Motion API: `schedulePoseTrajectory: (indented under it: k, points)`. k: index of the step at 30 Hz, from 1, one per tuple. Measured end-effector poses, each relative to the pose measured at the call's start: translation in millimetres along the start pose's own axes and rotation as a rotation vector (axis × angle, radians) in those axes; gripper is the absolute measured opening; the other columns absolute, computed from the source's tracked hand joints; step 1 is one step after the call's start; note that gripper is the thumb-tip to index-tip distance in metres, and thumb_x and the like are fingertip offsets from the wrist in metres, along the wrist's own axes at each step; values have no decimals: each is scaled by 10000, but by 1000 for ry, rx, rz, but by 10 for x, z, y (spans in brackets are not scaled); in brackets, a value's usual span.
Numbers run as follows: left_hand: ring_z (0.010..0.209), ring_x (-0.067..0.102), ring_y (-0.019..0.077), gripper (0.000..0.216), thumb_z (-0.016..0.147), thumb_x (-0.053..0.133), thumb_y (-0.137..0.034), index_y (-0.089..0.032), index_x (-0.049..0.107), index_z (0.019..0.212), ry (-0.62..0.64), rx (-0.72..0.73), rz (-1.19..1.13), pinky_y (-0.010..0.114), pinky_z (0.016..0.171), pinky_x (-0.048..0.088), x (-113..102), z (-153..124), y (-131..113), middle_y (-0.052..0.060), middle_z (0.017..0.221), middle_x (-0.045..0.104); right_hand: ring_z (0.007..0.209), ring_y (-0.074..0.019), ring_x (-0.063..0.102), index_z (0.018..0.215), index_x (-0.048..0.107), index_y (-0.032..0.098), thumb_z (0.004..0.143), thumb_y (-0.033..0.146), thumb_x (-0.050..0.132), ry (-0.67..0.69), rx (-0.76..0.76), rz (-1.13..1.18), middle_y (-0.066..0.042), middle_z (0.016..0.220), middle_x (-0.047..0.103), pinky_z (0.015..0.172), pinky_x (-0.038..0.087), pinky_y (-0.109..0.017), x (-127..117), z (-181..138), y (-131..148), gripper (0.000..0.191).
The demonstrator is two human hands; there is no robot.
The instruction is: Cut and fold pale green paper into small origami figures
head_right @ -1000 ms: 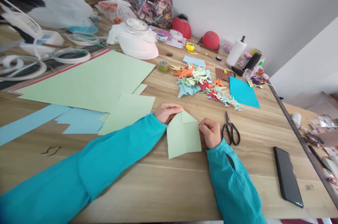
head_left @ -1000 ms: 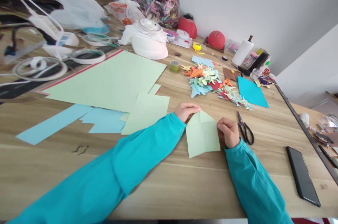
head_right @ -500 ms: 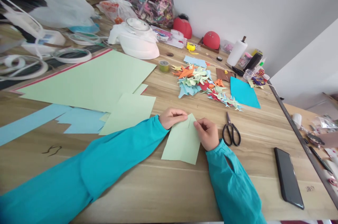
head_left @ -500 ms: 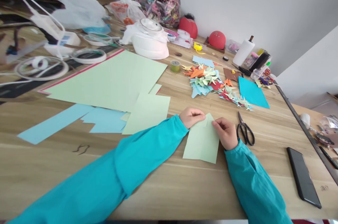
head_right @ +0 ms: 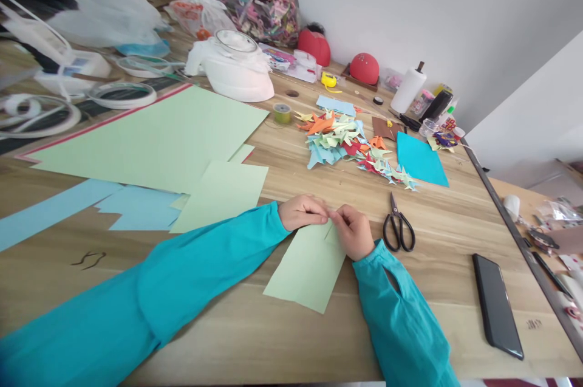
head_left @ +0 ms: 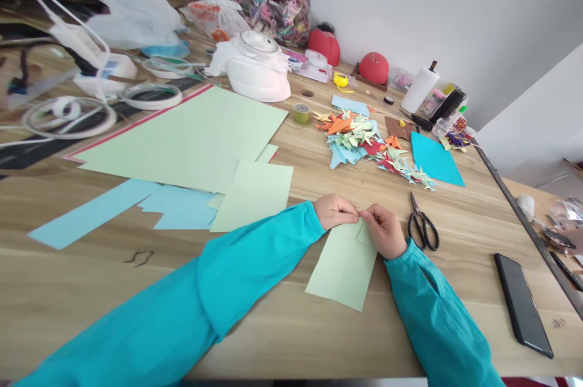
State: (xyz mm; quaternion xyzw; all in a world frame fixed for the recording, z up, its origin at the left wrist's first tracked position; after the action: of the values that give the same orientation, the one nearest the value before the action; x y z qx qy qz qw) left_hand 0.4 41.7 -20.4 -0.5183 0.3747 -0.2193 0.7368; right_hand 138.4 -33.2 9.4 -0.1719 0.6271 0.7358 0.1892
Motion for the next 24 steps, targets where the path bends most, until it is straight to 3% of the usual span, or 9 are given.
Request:
schedulePoseTrajectory:
  k: [8,14,19,24]
  points:
    - [637,552,136,163,641,647,-281,-148,676,550,-50,-137,-146,246,637,418,-16,10,25,14,590,636,459,-77,303,564,482,176,723,516,569,-98,125,174,53,482,363,437,232,-221,-115,68,-118,386]
    - [587,520,126,115,570,642,-253,-153,657,515,-79,-156,-287,250,622,404,-49,14,42,3,559,625,431,-61,271,495,437,179,655,498,654,-195,229,373,69,450,329,420,192,-219,-183,95,-184,418]
    - [569,503,116,119,582,594,-231,-139,640,522,-33,-102,-313,237,595,382,-96,-24,-7,4,548,605,418,-61,282,505,431,182,657,492,660,-180,259,444,72,446,337,409,197,-217,-186,82,-203,414]
    - [601,506,115,251,719,539,-328,-122,663,647,-65,-82,-215,228,599,386,-69,-65,-85,11,605,608,440,-63,285,536,454,178,686,517,621,-78,186,317,65,461,357,415,212,-212,-122,55,-124,407]
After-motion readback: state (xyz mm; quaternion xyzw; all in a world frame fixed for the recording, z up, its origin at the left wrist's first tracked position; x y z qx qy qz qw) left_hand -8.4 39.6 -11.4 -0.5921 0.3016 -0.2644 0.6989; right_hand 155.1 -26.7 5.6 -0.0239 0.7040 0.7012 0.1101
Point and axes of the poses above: each hand's wrist, its own z-axis towards the middle knuckle, its own x-axis out of the palm, y = z × x, the point moved 2 cm from there along z, towards the middle knuckle
